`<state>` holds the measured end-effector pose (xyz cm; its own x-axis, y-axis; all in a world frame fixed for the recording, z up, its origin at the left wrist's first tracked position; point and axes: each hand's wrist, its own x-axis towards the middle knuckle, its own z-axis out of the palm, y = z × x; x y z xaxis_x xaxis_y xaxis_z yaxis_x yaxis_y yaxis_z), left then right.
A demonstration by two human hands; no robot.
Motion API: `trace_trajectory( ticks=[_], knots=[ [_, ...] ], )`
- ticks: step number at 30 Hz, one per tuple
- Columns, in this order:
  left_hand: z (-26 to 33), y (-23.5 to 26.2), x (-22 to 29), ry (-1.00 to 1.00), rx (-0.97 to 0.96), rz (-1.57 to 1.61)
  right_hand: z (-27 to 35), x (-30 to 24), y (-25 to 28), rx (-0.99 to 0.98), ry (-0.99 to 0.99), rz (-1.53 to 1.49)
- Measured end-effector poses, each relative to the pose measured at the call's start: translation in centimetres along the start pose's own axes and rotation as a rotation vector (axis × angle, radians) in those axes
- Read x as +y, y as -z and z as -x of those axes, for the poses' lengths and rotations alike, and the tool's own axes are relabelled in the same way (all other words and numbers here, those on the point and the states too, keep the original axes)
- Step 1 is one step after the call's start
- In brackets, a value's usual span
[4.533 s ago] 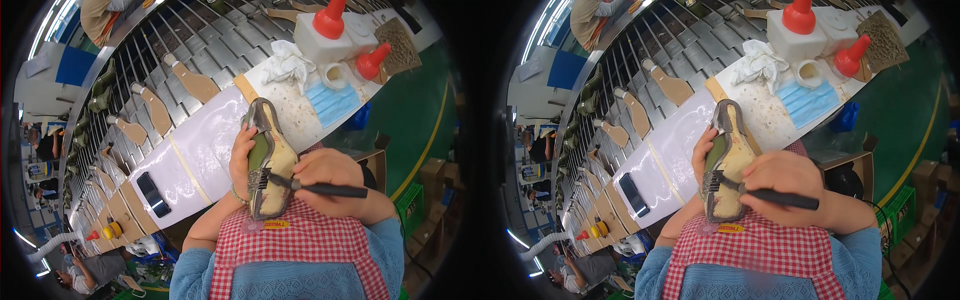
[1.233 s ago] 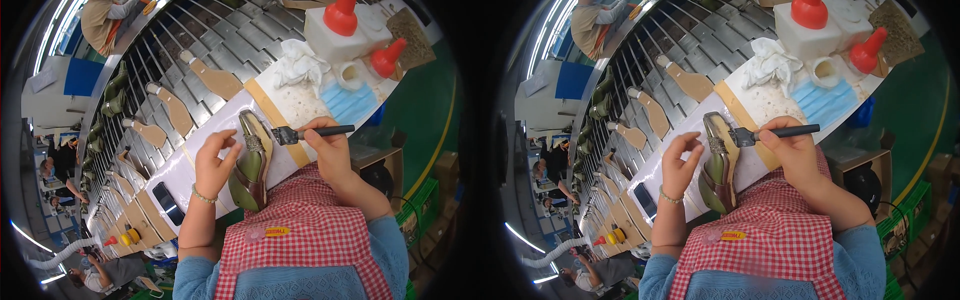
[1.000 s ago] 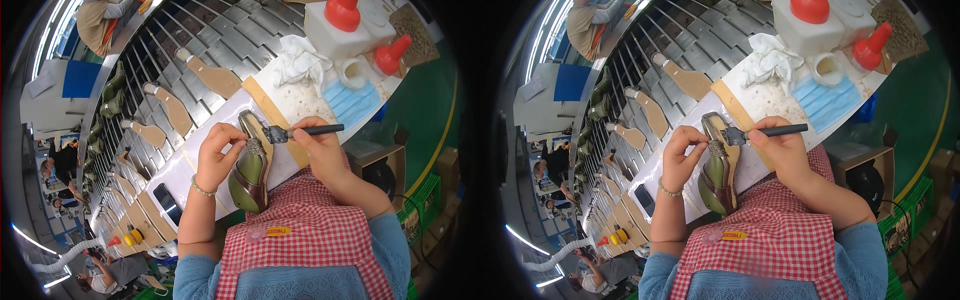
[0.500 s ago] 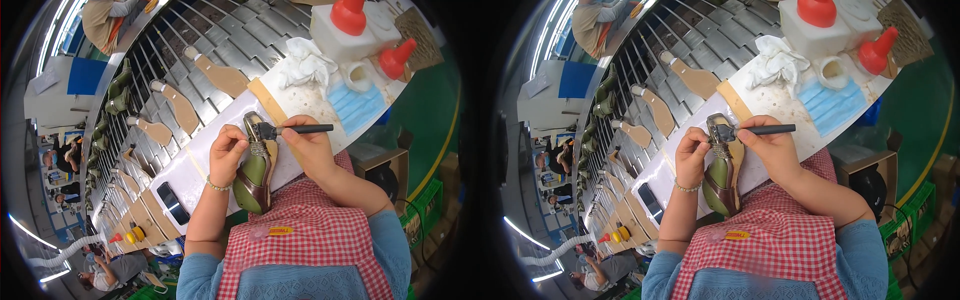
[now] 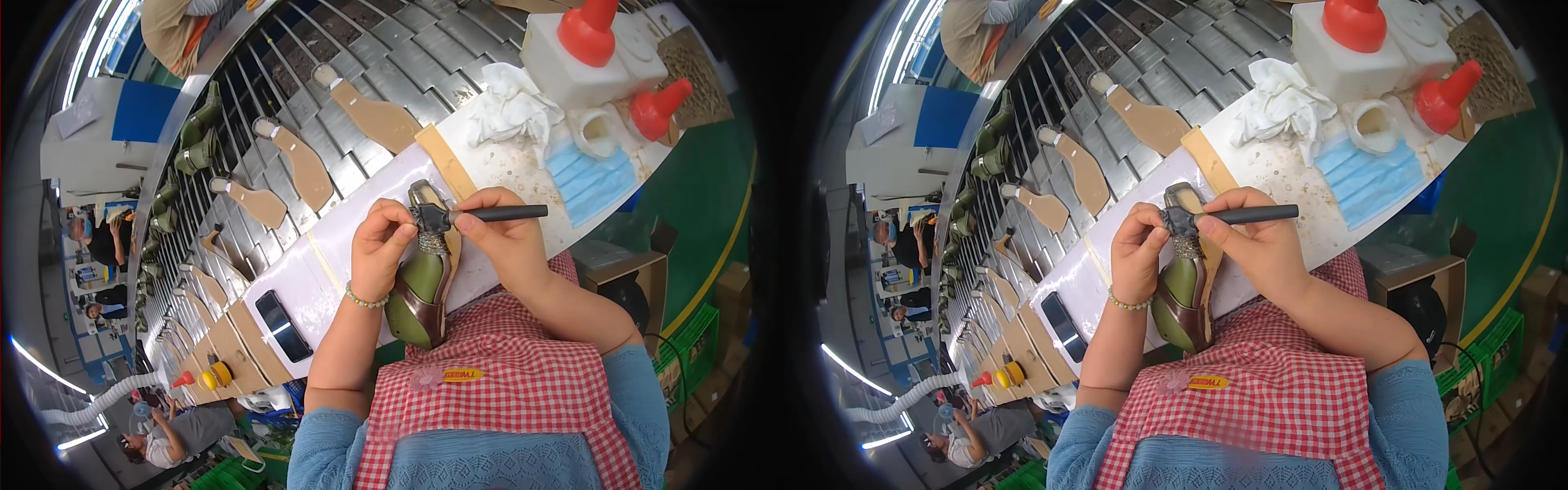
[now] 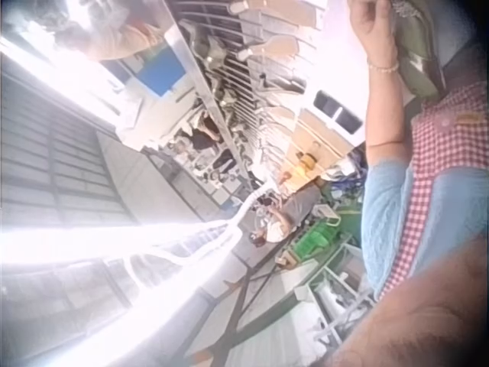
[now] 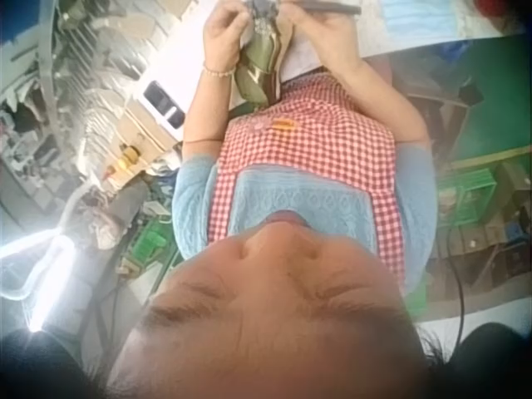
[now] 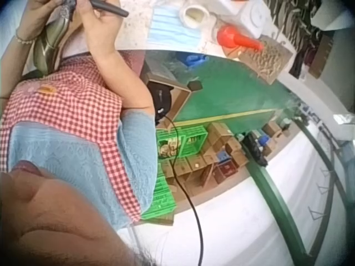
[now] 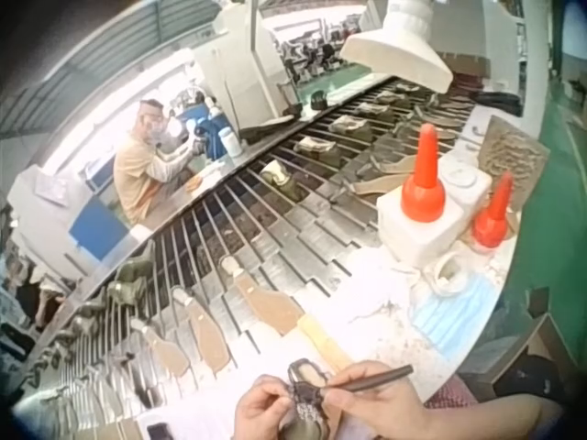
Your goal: Apply adhesive or coating to the perimeter of shoe soles and uppers using a brush.
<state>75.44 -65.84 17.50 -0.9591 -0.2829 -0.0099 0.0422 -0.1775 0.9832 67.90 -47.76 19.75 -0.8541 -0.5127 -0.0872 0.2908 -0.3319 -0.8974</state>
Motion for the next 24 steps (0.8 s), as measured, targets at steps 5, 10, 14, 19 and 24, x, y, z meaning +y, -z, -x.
trace_trajectory(
  ticks=[5, 10, 14, 19, 24],
  knots=[
    [0.0, 0.1, 0.1, 0.006, -0.017, 0.02, 0.0, -0.5, 0.2, -0.021, -0.011, 0.056],
    [0.0, 0.0, 0.8, -0.015, 0.002, -0.132, 0.0, -1.9, 0.4, -0.017, -0.015, 0.051],
    [-0.1, -0.5, 2.6, -0.219, -0.002, -0.651, 0.1, -2.7, 1.6, 0.117, -0.006, -0.02],
    [-0.2, -0.9, 3.7, -0.295, -0.014, -0.785, 1.3, -1.9, 2.5, 0.11, 0.007, 0.013],
    [0.4, -1.3, 4.1, -0.333, -0.024, -0.87, 1.8, -1.1, 2.7, 0.068, 0.126, 0.158]
  ],
)
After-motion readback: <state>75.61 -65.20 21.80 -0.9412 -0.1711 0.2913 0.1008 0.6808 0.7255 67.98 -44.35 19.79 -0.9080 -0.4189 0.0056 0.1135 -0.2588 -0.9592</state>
